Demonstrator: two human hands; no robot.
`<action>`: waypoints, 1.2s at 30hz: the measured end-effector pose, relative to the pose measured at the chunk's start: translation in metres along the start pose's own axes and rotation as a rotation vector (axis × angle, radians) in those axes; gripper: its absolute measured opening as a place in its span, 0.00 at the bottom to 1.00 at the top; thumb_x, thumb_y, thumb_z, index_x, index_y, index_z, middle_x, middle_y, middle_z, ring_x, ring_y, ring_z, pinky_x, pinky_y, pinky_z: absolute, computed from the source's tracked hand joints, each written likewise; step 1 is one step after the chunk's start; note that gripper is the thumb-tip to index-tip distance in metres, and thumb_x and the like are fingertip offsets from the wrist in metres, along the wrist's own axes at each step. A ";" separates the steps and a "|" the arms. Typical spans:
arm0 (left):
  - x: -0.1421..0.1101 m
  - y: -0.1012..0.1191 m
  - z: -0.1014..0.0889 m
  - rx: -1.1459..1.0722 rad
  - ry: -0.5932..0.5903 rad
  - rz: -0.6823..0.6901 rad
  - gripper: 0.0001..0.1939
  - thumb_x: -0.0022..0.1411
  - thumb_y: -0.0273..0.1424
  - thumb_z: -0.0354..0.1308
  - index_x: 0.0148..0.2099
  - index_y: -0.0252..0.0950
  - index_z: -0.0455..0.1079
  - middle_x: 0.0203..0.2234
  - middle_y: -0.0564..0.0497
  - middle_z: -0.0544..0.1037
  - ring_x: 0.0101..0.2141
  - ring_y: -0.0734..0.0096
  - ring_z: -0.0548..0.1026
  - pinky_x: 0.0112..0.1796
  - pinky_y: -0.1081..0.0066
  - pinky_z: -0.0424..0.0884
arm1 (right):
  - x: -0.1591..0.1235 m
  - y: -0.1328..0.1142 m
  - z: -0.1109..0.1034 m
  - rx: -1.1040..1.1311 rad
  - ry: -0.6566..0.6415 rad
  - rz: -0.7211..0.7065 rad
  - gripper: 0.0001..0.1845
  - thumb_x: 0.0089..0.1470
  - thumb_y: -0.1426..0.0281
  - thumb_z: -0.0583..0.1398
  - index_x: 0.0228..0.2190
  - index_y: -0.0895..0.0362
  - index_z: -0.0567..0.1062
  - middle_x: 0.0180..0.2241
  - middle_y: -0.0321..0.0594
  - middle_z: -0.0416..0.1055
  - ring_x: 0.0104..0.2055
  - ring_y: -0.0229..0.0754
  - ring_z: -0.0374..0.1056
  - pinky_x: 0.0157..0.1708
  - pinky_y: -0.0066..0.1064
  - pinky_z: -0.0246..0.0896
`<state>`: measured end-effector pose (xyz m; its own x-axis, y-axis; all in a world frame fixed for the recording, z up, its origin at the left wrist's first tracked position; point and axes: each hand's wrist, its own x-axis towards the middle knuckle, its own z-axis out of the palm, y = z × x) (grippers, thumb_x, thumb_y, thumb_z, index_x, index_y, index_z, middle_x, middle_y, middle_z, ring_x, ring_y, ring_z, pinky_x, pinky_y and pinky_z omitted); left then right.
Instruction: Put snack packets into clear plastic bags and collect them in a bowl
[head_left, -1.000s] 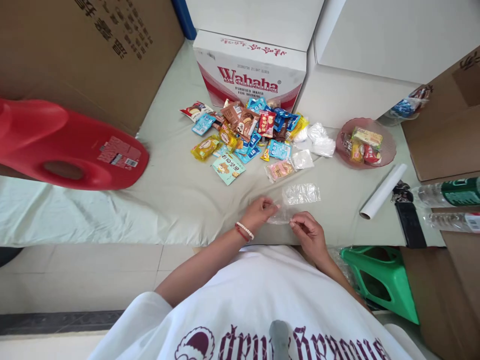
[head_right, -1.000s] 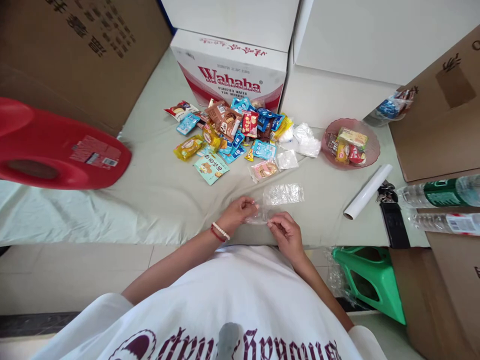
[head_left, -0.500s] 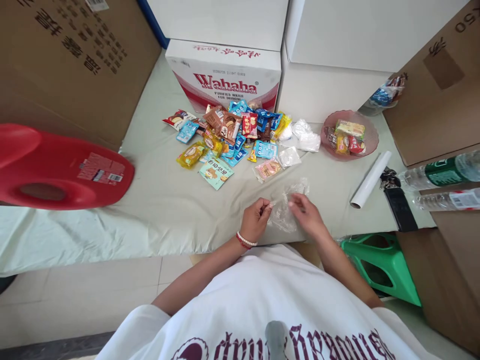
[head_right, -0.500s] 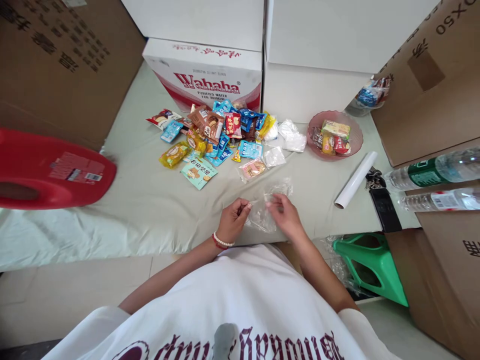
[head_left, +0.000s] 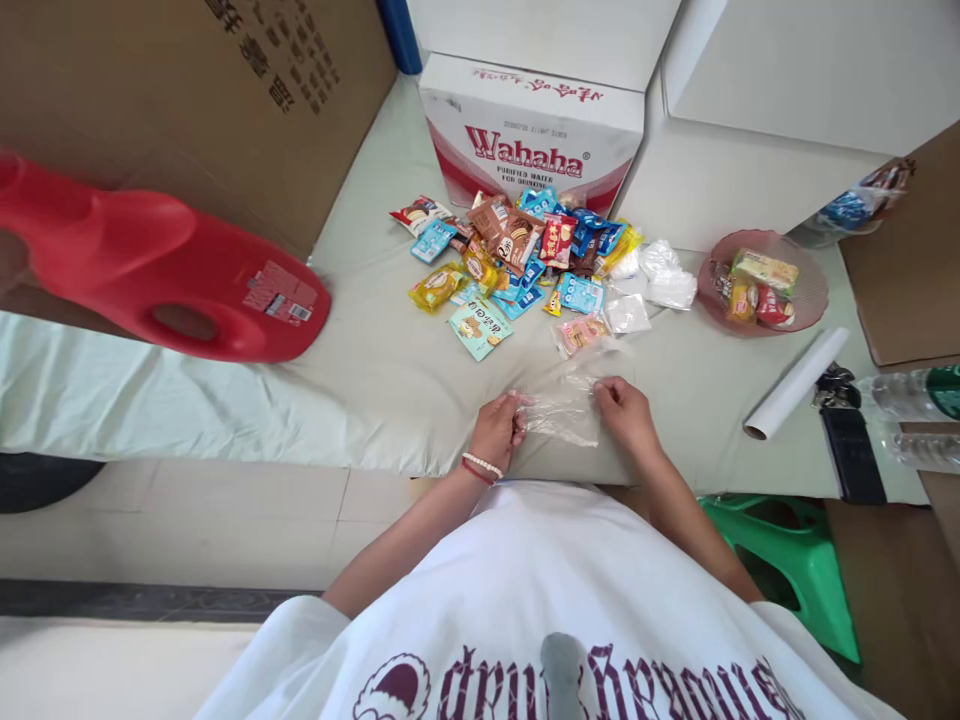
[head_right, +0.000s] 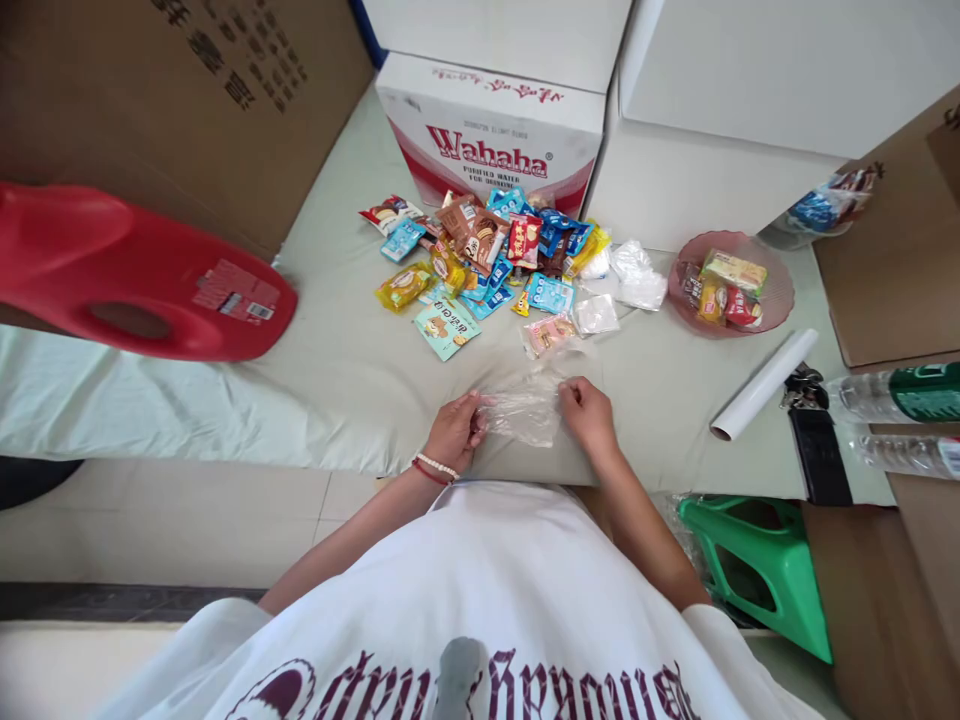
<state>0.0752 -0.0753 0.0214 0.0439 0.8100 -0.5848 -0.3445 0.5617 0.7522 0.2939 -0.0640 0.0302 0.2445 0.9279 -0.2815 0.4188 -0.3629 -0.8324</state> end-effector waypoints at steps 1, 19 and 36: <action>0.000 0.001 0.000 0.024 -0.023 -0.016 0.24 0.58 0.52 0.61 0.36 0.32 0.73 0.15 0.59 0.64 0.13 0.83 0.56 0.16 0.76 0.46 | -0.005 0.003 -0.011 -0.150 0.032 -0.058 0.16 0.57 0.55 0.58 0.29 0.55 0.73 0.25 0.35 0.70 0.27 0.40 0.63 0.31 0.32 0.57; -0.007 -0.003 -0.001 0.084 -0.124 -0.041 0.37 0.63 0.60 0.47 0.43 0.29 0.78 0.19 0.51 0.70 0.16 0.77 0.62 0.18 0.74 0.51 | -0.049 -0.023 0.047 -0.138 -0.321 -0.650 0.08 0.65 0.68 0.57 0.38 0.53 0.78 0.35 0.40 0.71 0.35 0.40 0.69 0.36 0.32 0.65; -0.013 -0.005 -0.015 0.126 -0.130 0.035 0.32 0.66 0.53 0.45 0.53 0.31 0.71 0.25 0.52 0.74 0.16 0.79 0.61 0.19 0.73 0.51 | -0.051 -0.013 0.053 -0.382 -0.270 -0.753 0.13 0.66 0.68 0.55 0.47 0.51 0.78 0.41 0.42 0.71 0.37 0.41 0.69 0.34 0.31 0.65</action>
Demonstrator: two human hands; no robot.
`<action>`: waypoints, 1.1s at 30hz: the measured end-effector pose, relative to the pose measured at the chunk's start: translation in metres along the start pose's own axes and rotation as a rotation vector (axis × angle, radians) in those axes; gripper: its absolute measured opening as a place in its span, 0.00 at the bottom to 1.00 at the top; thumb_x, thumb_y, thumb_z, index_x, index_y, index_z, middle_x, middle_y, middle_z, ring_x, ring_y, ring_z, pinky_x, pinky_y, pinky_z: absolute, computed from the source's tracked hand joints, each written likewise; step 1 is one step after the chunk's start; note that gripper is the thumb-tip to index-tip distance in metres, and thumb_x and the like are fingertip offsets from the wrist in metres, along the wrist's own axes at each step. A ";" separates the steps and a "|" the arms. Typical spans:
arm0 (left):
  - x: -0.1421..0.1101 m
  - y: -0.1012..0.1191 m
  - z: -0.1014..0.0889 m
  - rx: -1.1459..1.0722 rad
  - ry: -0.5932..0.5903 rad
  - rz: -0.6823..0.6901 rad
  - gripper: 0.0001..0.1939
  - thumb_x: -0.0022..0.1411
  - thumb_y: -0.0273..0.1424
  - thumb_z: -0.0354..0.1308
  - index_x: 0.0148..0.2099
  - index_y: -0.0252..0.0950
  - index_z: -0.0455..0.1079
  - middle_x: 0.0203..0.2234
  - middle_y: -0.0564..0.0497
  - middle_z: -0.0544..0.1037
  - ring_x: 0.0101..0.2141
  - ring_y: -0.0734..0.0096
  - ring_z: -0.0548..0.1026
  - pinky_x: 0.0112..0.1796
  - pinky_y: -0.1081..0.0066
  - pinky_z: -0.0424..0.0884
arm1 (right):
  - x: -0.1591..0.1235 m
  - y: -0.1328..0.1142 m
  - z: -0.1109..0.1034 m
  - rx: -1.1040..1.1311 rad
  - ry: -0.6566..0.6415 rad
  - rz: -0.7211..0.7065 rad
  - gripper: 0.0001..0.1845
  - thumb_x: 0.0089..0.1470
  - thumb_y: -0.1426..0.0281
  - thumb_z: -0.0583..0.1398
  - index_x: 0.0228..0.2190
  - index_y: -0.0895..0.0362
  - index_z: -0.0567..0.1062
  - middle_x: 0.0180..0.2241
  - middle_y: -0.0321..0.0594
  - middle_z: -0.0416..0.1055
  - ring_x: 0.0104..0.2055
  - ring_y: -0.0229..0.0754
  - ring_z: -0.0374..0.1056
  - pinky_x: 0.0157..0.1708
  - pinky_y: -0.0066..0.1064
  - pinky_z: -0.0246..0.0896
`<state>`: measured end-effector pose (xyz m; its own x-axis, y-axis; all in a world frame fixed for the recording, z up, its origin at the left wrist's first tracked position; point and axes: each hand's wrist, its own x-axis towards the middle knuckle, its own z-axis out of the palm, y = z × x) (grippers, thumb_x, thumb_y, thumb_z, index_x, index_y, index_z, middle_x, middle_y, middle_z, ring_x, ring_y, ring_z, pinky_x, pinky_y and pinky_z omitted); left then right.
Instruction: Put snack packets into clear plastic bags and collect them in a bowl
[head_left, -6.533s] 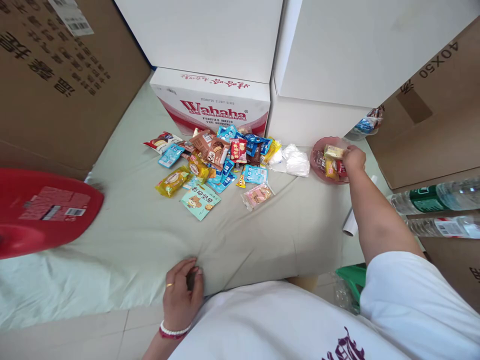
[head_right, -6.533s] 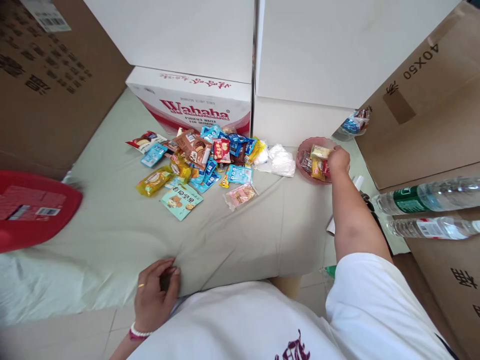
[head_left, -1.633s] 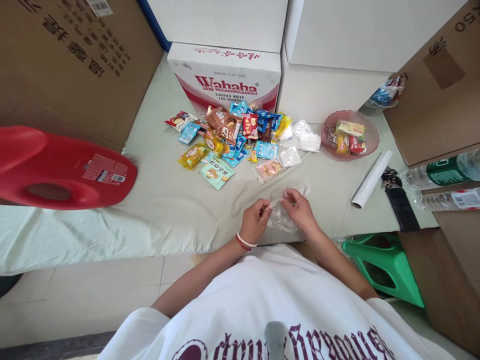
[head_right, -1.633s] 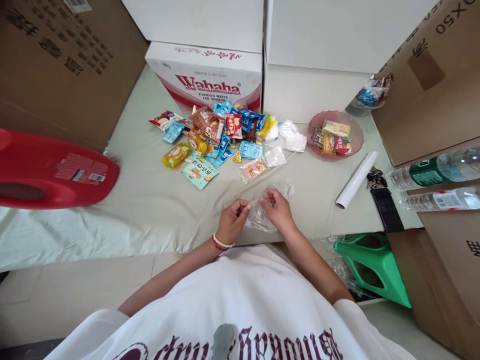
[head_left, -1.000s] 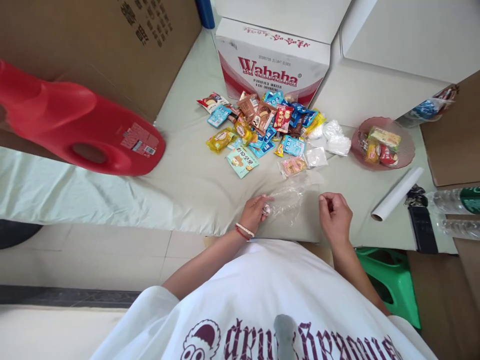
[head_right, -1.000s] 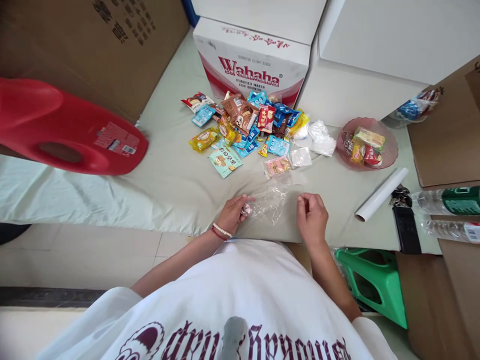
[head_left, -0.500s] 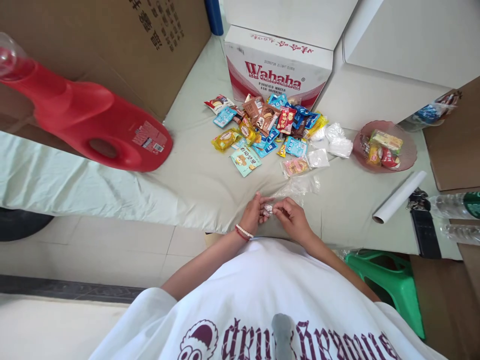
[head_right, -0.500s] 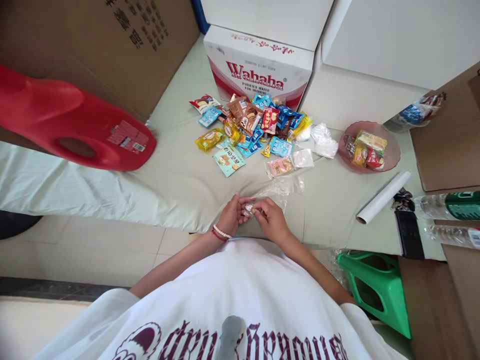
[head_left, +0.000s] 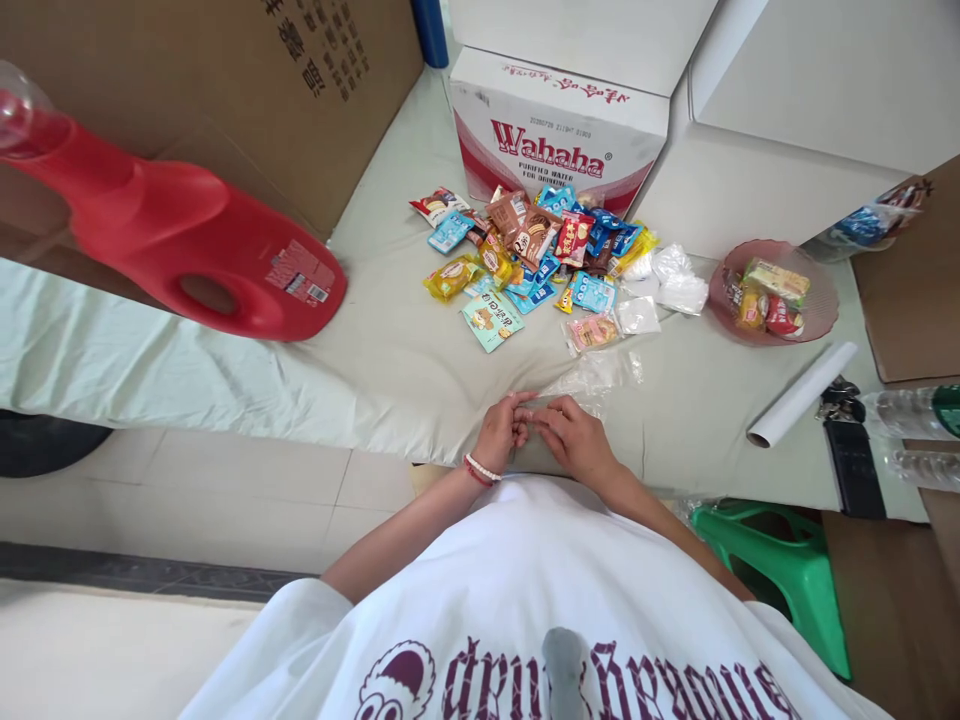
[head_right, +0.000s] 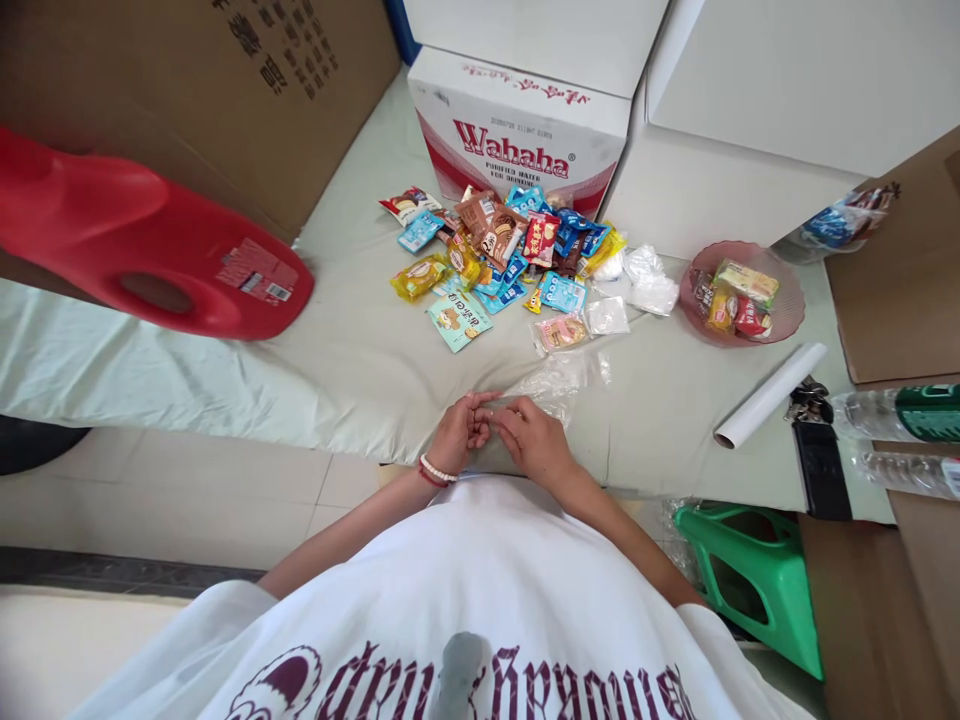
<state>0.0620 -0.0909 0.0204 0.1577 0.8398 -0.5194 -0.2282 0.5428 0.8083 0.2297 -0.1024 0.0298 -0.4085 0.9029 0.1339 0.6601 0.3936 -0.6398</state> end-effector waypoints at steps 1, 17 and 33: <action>-0.001 -0.001 -0.001 0.011 -0.001 0.016 0.32 0.65 0.53 0.45 0.55 0.31 0.71 0.25 0.51 0.75 0.16 0.79 0.61 0.19 0.73 0.50 | 0.001 0.001 0.001 0.050 0.012 0.012 0.13 0.66 0.68 0.55 0.45 0.52 0.78 0.40 0.41 0.71 0.36 0.40 0.69 0.35 0.31 0.65; -0.010 0.000 0.000 0.047 0.157 0.033 0.23 0.47 0.29 0.55 0.48 0.39 0.60 0.27 0.57 0.78 0.13 0.80 0.60 0.17 0.75 0.53 | 0.005 -0.001 0.006 0.235 0.032 0.120 0.09 0.62 0.66 0.59 0.43 0.52 0.77 0.39 0.42 0.70 0.37 0.42 0.68 0.36 0.32 0.63; -0.007 -0.005 0.000 0.068 0.188 -0.038 0.19 0.51 0.32 0.62 0.45 0.39 0.61 0.21 0.60 0.74 0.13 0.80 0.60 0.18 0.75 0.52 | 0.004 0.001 0.011 0.498 0.081 0.335 0.10 0.58 0.61 0.63 0.38 0.53 0.77 0.34 0.37 0.70 0.25 0.35 0.59 0.27 0.29 0.60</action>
<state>0.0624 -0.1001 0.0199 -0.0184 0.8089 -0.5877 -0.1589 0.5779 0.8005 0.2218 -0.1001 0.0210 -0.1670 0.9818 -0.0908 0.3623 -0.0245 -0.9317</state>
